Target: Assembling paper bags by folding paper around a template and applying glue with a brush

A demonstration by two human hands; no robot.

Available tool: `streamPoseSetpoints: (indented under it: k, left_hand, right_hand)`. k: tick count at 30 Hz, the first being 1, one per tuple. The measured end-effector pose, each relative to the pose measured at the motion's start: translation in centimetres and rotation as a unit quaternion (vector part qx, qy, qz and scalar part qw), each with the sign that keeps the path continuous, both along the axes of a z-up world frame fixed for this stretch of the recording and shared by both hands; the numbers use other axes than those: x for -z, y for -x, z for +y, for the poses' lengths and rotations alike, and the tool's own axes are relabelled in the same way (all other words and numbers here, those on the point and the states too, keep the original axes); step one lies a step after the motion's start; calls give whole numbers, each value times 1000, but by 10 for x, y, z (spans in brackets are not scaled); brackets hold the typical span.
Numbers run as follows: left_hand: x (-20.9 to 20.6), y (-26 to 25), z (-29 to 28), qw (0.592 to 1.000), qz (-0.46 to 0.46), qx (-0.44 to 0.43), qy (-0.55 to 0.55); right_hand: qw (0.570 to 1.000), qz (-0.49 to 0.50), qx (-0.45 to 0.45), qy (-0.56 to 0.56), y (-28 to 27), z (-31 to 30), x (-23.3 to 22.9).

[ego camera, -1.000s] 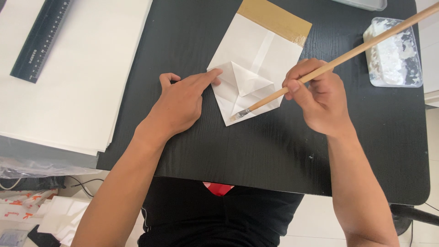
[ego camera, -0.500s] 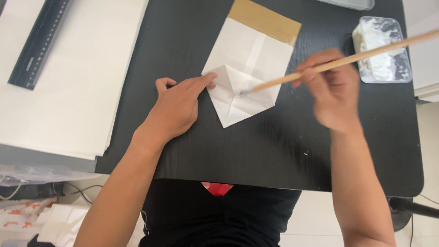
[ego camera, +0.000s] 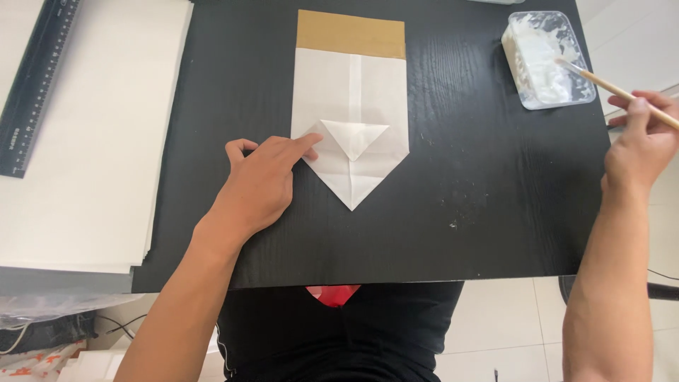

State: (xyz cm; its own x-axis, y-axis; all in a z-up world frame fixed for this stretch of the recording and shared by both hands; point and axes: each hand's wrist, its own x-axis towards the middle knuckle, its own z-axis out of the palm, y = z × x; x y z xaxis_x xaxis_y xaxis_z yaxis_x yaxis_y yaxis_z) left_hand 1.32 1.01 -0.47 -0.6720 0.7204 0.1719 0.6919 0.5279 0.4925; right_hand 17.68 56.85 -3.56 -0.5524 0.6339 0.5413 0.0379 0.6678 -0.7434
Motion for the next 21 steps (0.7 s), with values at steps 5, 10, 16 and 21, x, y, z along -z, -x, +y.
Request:
streamPoseSetpoints:
  k: [5,10,16,21]
  left_hand:
    - [1,-1,2,1000,-4,-1,-2]
    - [0,-1,2,1000,-22,-5,-2]
    - [2,0,1,1000,-30,-5,-5]
    - [-4,-4,1,1000,-18,-1,-4]
  right_hand:
    - [999,16,-44,26,2,8,19]
    - [997,15,-79,13,3,-18,14]
    - [993,-100,-54,32,-19,-51,-4]
    - [967,-250,-27,-48,-47,-76,-20]
